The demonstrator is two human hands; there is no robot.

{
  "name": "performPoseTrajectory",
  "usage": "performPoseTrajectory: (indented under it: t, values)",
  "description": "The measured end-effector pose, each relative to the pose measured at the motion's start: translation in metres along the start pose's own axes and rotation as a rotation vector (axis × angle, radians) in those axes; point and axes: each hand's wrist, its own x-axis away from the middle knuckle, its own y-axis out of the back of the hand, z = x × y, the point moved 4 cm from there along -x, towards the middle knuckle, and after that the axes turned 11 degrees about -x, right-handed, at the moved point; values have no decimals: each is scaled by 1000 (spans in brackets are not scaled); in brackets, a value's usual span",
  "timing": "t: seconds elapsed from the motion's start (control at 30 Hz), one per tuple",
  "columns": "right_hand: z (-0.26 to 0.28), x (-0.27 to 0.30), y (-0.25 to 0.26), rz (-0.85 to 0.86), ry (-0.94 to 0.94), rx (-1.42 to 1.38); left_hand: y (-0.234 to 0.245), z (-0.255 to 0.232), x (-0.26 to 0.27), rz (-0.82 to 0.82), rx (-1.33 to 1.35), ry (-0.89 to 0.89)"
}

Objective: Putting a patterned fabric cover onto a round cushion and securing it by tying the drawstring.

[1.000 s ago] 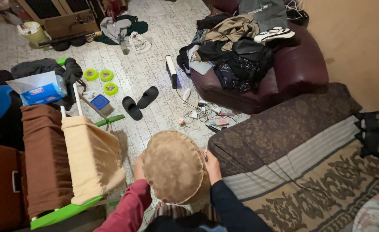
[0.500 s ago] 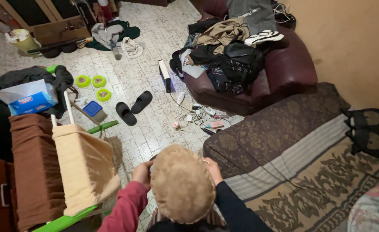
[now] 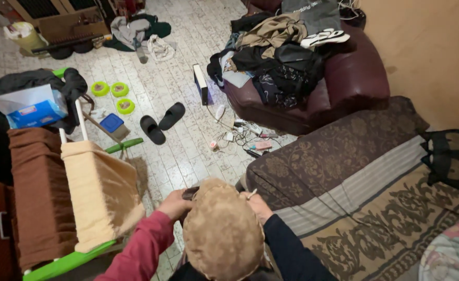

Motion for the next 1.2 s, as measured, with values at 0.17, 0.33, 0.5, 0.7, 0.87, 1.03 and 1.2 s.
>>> performPoseTrajectory:
  t: [0.17, 0.33, 0.5, 0.7, 0.87, 1.03, 1.2]
  values:
    - [-1, -11, 13, -241, 223, 429, -1, 7, -2, -159, -225, 45]
    - [7, -9, 14, -504, 379, 516, -4, -1, -1, -332, -307, -37]
    - [91, 38, -43, -491, 512, 415, 25, 6, -8, -568, -240, -118]
    - [112, 55, -53, -506, 637, 641, 59, 66, -61, -704, 95, -206]
    - [122, 71, -38, -620, 724, 841, -3, -24, -8, -736, 339, -92]
    - [50, 57, 4, -442, 445, 160, -8, -50, 1, -747, 633, -235]
    - [34, 37, 0, -234, 149, -509, 12, -23, -5, -805, 614, -245]
